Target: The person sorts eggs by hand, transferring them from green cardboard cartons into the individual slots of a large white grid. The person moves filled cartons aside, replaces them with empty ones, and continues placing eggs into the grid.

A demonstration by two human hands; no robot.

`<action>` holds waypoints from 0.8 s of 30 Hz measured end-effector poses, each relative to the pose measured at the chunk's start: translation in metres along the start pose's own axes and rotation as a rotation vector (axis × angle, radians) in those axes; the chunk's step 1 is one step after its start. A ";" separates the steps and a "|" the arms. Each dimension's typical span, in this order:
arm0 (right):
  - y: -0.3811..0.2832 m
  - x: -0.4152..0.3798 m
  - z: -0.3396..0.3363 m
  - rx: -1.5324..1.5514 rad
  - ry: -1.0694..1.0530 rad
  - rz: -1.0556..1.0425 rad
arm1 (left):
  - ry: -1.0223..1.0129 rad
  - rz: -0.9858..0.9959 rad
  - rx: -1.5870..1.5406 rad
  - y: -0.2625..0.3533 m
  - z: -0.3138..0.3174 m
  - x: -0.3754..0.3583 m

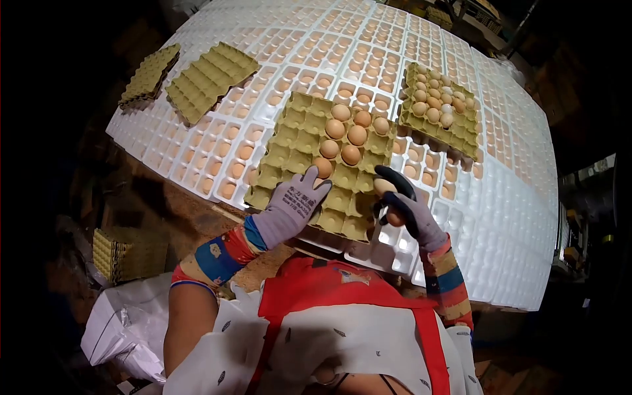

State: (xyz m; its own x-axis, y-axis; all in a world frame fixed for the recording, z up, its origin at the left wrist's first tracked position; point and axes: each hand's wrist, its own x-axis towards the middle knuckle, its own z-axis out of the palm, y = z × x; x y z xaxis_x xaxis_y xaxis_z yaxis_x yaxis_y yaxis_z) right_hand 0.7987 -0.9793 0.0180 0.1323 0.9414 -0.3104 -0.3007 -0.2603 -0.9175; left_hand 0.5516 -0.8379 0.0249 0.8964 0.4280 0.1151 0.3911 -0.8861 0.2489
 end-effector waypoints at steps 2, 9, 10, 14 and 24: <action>-0.009 0.033 0.013 -0.999 0.164 -0.406 | 0.093 0.066 -0.105 -0.023 0.018 0.006; -0.025 0.100 0.047 -1.597 0.371 -0.265 | 0.138 -0.353 -1.460 -0.060 -0.006 0.008; -0.027 0.092 0.040 -1.495 0.366 -0.272 | 0.149 -0.322 -1.210 -0.070 0.010 0.013; -0.004 0.050 -0.035 -0.785 0.649 -0.350 | -0.011 -0.146 0.024 -0.018 -0.019 0.053; 0.030 -0.034 -0.249 -1.187 1.074 0.167 | 0.158 -0.218 -0.045 0.014 -0.034 0.073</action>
State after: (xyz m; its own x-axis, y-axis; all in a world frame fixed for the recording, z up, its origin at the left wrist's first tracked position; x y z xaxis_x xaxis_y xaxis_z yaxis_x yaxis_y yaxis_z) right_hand 1.0207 -1.0728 -0.0610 0.8971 0.4410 0.0249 0.4192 -0.8321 -0.3632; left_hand 0.6152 -0.8130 0.0692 0.7473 0.6332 0.2017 0.5584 -0.7629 0.3259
